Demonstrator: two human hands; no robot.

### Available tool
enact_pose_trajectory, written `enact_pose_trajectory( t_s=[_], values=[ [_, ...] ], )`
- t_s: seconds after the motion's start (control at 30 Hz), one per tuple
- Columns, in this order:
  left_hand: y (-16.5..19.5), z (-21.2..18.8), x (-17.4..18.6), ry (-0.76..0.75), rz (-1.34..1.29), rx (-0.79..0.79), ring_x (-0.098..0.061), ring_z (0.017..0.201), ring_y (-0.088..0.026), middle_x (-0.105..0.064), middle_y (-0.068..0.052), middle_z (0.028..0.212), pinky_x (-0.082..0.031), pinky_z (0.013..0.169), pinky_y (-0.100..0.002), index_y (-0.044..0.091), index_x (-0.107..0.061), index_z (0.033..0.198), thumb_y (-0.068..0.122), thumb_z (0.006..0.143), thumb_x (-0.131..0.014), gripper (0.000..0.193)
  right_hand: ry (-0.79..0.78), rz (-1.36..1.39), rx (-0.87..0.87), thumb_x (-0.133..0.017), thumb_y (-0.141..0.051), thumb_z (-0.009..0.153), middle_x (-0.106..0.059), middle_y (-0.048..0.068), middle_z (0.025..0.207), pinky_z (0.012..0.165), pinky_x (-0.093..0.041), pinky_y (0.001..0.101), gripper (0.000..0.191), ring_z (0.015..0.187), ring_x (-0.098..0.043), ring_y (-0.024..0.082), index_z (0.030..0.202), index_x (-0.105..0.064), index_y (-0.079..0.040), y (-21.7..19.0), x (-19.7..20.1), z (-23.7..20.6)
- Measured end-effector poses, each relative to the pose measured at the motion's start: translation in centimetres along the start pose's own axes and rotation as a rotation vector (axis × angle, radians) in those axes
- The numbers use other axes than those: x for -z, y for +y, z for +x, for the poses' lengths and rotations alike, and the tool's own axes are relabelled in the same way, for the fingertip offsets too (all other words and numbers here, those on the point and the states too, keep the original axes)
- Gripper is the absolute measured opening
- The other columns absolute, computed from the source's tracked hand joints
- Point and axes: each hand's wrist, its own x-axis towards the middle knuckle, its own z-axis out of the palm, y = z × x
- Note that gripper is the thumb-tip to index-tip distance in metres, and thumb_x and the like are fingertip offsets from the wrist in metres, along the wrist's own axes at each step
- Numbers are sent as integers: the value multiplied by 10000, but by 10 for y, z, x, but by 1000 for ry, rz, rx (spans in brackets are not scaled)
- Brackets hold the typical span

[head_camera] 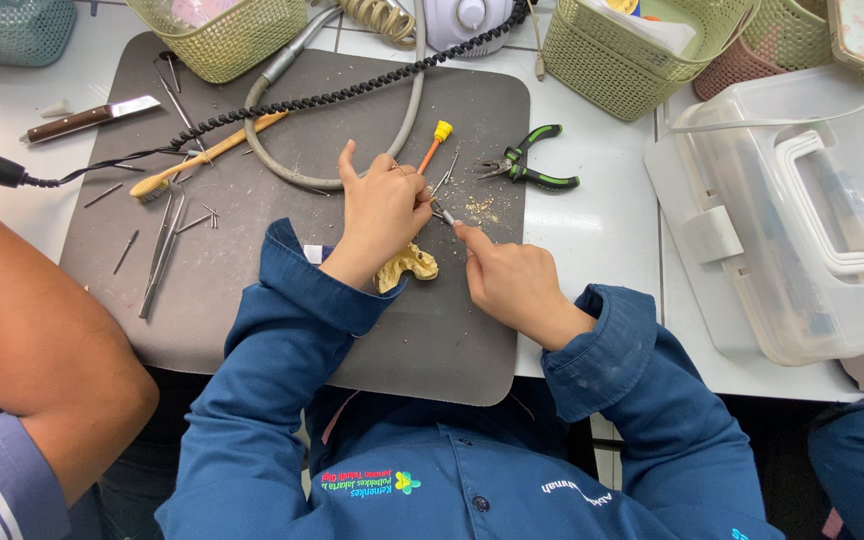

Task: The person uses pliers to trim a small metal pin and then uses a rotary tool to grind and shape a yellowish dental prosthesis on a workbench. The person repeatedly repositions the prosthesis and adjusts the tool angle while working on its surface.

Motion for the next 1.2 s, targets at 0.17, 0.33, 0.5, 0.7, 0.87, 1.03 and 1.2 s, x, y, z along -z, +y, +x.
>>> enact_pose_trajectory(
  t_s=[0.17, 0.33, 0.5, 0.7, 0.87, 1.03, 1.2],
  values=[
    [-1, -1, 0, 22, -31, -12, -624, 957, -188, -720, 60, 799, -165, 1144, -698, 158, -743, 732, 167, 773, -754, 43, -3, -2, -1, -597, -144, 933, -627, 89, 518, 424, -467, 412, 380, 403, -598, 294, 1309, -652, -138, 2, 2, 1],
    [-2, -2, 0, -13, -23, 21, -623, 946, -189, -712, 60, 786, -161, 1141, -701, 164, -742, 733, 180, 786, -750, 56, 22, 76, -15, -596, -134, 958, -615, 68, 534, 444, -460, 401, 386, 428, -595, 271, 1338, -646, -176, 16, 9, 8],
    [-3, -2, 4, -11, -93, 72, -619, 921, -189, -693, 60, 758, -169, 1135, -692, 169, -743, 742, 206, 803, -757, 72, 173, 216, 32, -567, -38, 955, -649, 65, 825, 640, -493, 376, 401, 723, -640, 244, 1328, -675, -134, 31, 8, 22],
    [-6, 4, 13, 168, -242, 173, -615, 941, -188, -679, 56, 800, -240, 1121, -579, 139, -720, 794, 200, 869, -755, 103, 219, 113, 187, -746, -187, 849, -545, 64, 860, 641, -452, 383, 191, 828, -566, 266, 998, -691, -82, 26, -11, 36],
    [-6, 9, 15, 321, -334, 222, -609, 944, -173, -673, 53, 850, -254, 1126, -533, 144, -735, 879, 208, 919, -759, 79, 311, -19, 246, -770, -177, 903, -547, 45, 867, 721, -395, 386, 108, 858, -554, 249, 923, -685, -112, 31, -22, 63],
    [-7, 10, 14, 355, -356, 238, -609, 941, -159, -674, 63, 844, -261, 1128, -510, 148, -737, 882, 203, 921, -757, 70, 405, -85, 259, -774, -175, 907, -556, 34, 888, 761, -379, 387, 110, 882, -549, 247, 975, -701, -128, 32, -23, 90],
    [-10, 10, 17, 363, -393, 285, -611, 923, -149, -673, 67, 845, -270, 1124, -483, 146, -729, 870, 209, 921, -754, 85, 422, 12, 278, -788, -176, 916, -554, 21, 899, 793, -378, 382, 158, 898, -547, 235, 1049, -714, -134, 27, -18, 82]
  ],
)
